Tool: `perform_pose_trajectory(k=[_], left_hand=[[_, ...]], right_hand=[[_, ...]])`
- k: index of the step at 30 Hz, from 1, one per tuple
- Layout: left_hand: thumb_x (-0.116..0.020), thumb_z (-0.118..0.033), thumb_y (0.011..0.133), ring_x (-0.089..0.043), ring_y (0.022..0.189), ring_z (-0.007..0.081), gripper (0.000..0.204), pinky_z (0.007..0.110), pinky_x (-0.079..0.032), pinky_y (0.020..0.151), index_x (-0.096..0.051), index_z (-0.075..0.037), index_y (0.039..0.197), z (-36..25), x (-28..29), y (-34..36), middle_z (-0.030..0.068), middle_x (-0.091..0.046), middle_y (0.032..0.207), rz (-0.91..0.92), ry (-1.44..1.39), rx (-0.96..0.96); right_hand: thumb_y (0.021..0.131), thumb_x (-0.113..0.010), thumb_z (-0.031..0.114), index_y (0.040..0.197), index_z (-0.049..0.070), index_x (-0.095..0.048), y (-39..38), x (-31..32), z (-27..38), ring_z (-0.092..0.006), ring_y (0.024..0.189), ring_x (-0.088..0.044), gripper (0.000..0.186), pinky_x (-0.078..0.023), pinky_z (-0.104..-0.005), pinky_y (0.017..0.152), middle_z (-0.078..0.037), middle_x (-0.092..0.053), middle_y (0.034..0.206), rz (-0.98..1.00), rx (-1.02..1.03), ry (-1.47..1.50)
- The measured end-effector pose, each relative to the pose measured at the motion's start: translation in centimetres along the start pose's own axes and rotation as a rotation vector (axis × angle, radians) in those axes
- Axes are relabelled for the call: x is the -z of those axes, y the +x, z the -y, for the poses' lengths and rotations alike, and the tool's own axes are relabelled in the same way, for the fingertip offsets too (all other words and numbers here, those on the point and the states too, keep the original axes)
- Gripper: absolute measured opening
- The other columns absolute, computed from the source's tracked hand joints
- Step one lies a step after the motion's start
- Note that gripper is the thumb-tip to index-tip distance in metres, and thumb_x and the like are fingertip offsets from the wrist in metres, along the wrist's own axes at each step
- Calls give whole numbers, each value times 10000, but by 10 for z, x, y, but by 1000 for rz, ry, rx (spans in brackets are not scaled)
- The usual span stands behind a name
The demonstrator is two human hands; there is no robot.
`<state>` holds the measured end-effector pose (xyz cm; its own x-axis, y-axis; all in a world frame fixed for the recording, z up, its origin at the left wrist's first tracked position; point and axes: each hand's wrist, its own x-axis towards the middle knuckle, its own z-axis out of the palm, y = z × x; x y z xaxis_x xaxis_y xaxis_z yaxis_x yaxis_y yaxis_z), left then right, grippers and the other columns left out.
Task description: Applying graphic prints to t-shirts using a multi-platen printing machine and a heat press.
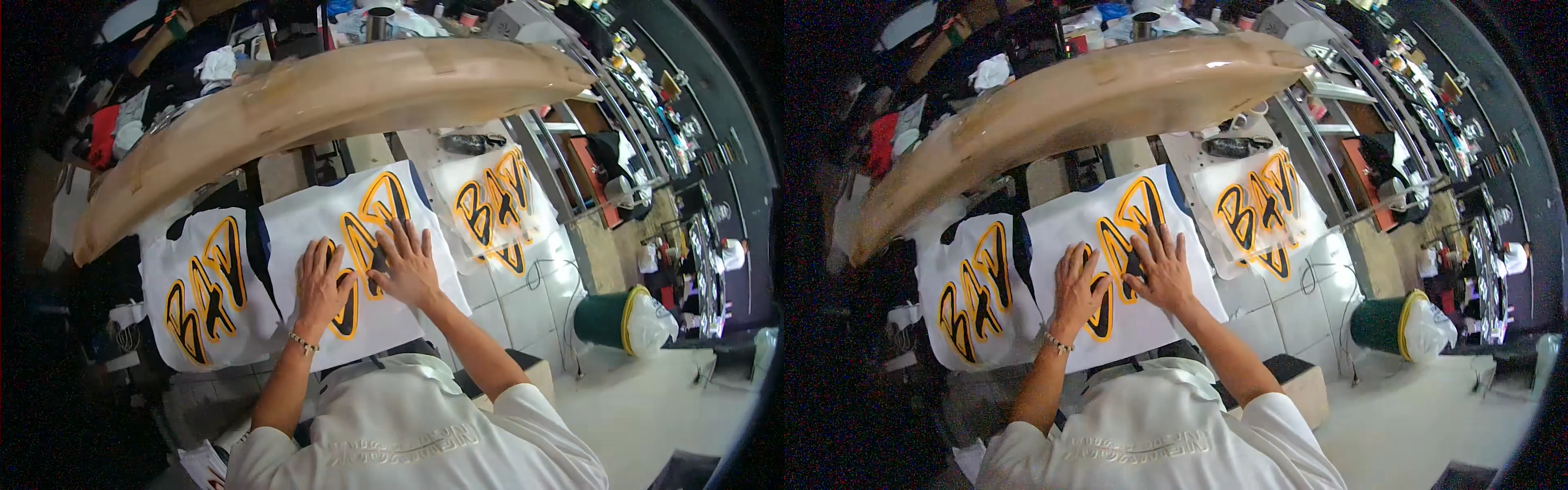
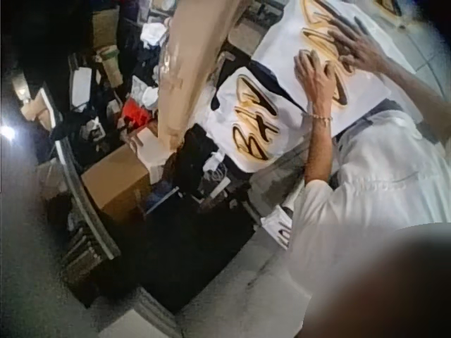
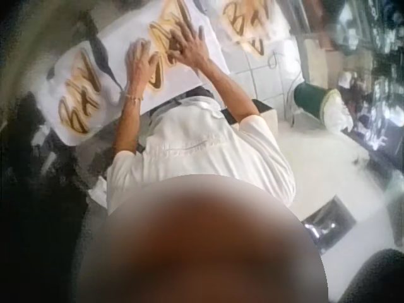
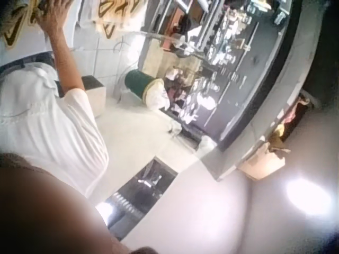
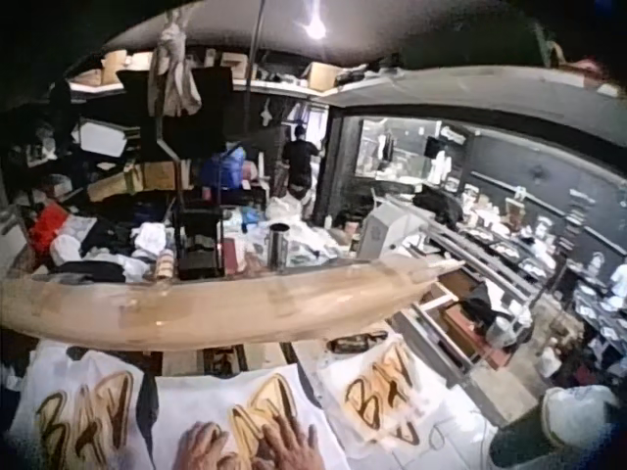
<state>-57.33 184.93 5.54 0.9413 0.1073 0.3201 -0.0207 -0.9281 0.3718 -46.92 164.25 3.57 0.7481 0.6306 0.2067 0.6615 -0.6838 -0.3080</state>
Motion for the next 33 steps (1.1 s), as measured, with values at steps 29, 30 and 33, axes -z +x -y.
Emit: perform_pose_trajectory(k=[29, 30, 33], left_hand=[[-856, -261, 844, -445, 1381, 492, 665, 567, -380, 1155, -581, -45, 1409, 38, 15, -122, 299, -486, 1465, -278, -107, 418], [-866, -250, 859, -547, 1314, 398, 701, 503, -466, 1092, -538, -22, 1434, 43, 13, -131, 268, -528, 1442, -274, -181, 499], [-831, -257, 926, -635, 1134, 229, 697, 351, -565, 877, -486, -26, 1486, 61, -1, -161, 166, -633, 1301, -284, -714, 746]], right_hand=[[864, -740, 599, 1564, 196, -513, 5, 19, -22, -445, 1530, -318, 839, -200, -648, 1202, -200, -377, 1659, 56, 108, 72], [862, -763, 563, 1550, 191, -533, 7, 22, -28, -448, 1524, -327, 815, -212, -631, 1203, -204, -390, 1651, 71, 126, 98], [878, -832, 261, 1486, 121, -592, 5, 35, -47, -423, 1442, -454, 669, -393, -515, 1163, -229, -454, 1598, -90, 70, 271]])
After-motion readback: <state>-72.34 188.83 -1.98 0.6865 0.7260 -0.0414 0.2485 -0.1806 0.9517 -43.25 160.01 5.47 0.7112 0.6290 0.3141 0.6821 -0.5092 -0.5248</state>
